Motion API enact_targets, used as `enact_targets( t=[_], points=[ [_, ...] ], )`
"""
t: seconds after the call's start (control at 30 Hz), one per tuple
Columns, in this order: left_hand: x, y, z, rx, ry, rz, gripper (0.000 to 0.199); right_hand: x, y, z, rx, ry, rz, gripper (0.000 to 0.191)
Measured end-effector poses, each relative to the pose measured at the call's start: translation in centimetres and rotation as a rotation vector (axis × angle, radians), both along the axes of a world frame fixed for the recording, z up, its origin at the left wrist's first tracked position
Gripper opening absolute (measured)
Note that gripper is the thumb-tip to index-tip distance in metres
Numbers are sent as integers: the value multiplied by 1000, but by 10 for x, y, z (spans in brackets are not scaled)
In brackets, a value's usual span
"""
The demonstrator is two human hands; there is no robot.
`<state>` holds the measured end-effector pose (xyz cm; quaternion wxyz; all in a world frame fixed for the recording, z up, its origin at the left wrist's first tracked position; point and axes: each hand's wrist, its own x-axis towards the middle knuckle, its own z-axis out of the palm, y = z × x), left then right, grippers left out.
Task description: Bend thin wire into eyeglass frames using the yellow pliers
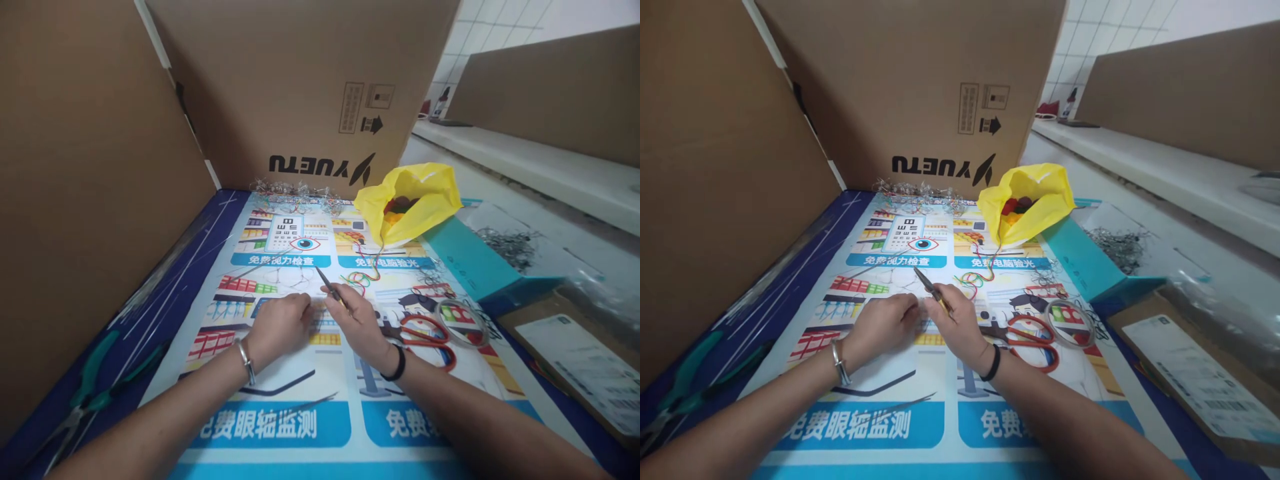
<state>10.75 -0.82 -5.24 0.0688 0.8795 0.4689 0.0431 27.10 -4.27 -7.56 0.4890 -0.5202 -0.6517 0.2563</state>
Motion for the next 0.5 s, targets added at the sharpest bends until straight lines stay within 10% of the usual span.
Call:
enact_targets(
  t=[0.3, 0.5],
  points=[
    [-87, 42, 41, -77, -21, 132, 24, -1, -1, 0, -22, -57, 15, 26],
    [-101, 53, 32, -77, 108, 171, 19, -3, -1, 4, -24, -106, 46, 24]
  ],
)
